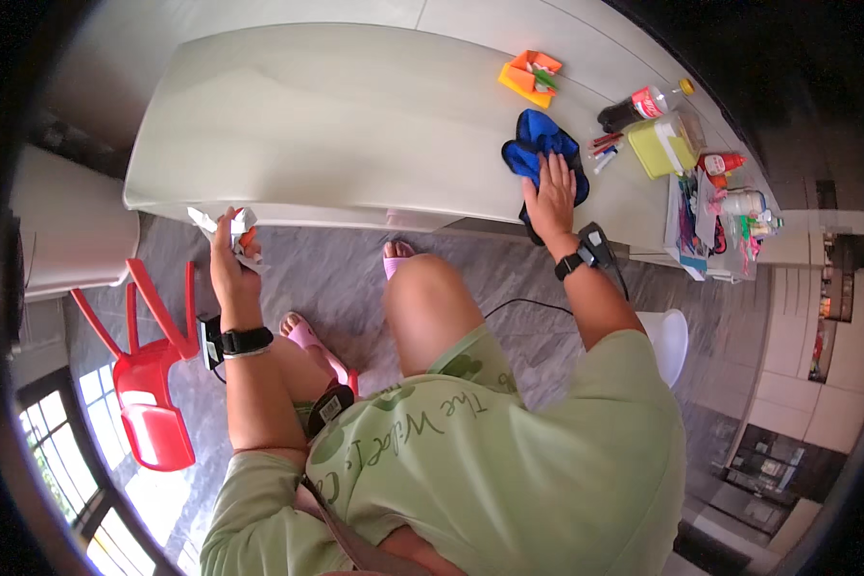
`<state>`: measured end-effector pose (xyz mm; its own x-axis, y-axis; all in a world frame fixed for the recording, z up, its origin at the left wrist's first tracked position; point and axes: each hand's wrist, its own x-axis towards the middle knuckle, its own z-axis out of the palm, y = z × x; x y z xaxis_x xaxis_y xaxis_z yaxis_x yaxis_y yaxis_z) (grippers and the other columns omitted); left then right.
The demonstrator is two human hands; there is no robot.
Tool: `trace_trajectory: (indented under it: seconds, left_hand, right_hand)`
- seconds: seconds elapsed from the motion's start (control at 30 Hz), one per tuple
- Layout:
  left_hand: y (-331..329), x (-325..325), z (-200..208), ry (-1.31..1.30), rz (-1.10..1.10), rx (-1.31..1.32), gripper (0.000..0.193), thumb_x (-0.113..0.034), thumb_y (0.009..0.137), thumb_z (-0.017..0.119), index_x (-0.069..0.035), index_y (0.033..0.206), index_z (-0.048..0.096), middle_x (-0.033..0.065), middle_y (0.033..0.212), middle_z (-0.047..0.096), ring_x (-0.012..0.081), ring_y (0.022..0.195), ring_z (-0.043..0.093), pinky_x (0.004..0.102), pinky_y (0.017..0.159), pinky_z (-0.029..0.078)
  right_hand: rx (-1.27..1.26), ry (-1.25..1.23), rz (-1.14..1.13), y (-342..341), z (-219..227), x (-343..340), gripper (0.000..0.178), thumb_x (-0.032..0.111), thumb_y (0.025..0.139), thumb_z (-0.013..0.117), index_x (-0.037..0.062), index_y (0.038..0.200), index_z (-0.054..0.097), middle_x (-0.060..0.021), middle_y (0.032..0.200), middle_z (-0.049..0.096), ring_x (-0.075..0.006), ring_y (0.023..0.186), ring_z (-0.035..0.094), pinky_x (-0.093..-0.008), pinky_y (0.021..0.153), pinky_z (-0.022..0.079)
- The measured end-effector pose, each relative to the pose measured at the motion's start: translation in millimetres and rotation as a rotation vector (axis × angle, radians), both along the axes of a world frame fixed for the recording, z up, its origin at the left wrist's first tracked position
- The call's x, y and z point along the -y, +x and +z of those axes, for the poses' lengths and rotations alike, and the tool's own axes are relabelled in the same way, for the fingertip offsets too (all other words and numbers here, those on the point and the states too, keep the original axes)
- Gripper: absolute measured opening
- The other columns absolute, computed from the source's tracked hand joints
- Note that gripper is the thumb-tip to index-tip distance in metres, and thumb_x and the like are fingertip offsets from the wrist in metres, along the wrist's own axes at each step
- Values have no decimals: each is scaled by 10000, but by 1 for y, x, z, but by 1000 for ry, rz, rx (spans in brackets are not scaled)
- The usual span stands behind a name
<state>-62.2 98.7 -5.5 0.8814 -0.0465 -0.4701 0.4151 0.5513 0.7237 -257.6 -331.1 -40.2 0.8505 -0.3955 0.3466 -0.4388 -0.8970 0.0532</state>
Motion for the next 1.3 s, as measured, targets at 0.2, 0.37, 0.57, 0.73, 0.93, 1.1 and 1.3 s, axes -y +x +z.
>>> trace_trajectory:
  seconds: [0.2, 0.37, 0.57, 0.73, 0.93, 1.1, 1.3]
  left_hand:
    - [1, -1, 0, -5, 33, 3, 192, -212, 827, 658, -88, 933, 558, 24, 840, 590, 108, 647, 557, 206, 442, 358]
    - [-2, -5, -3, -49, 35, 20, 200, -214, 841, 631, -82, 959, 537, 41, 793, 610, 127, 613, 580, 212, 449, 363]
    - [3, -21, 6, -82, 85, -16, 181, -178, 843, 612, -58, 940, 518, 61, 784, 608, 132, 574, 549, 222, 433, 357]
    - [9, -31, 5, -70, 167, -49, 149, -171, 848, 601, -55, 900, 524, 66, 753, 603, 117, 533, 522, 218, 424, 361]
    - [12, -40, 12, -67, 159, -45, 132, -169, 849, 606, -74, 876, 518, 46, 708, 577, 101, 509, 495, 207, 425, 353]
    - [13, -42, 6, -102, 148, -43, 161, -134, 846, 593, -60, 939, 485, 64, 796, 609, 131, 631, 598, 219, 421, 398]
    - [12, -39, 10, -78, 163, -51, 158, -146, 844, 595, -67, 931, 489, 57, 781, 603, 121, 579, 567, 212, 413, 374]
  right_hand:
    - [-89, 89, 348, 41, 21, -84, 658, 388, 827, 564, 4, 1331, 386, -188, 1409, 320, -351, 1318, 261, -504, 1075, 186]
    - [-171, 118, 697, 119, 32, -169, 723, 419, 797, 596, 22, 1355, 363, -195, 1420, 297, -364, 1322, 246, -517, 1073, 176]
    - [-27, 90, 877, 234, 24, -205, 566, 350, 839, 569, 103, 1326, 420, -140, 1375, 377, -339, 1283, 313, -507, 1032, 263]
    - [23, 47, 679, 337, -5, -171, 539, 411, 883, 470, 112, 1330, 437, -125, 1399, 372, -311, 1313, 290, -496, 1064, 219]
    - [-8, 77, 409, 410, -7, -148, 603, 514, 877, 402, 142, 1351, 423, -85, 1425, 347, -288, 1327, 273, -490, 1078, 199]
    - [3, 27, 252, 412, -1, -173, 584, 482, 891, 379, 95, 1323, 446, -116, 1370, 404, -295, 1297, 312, -477, 1052, 251]
    - [145, 242, 720, 356, 8, -242, 303, 266, 746, 621, 51, 958, 602, -133, 950, 567, -325, 921, 544, -437, 797, 452]
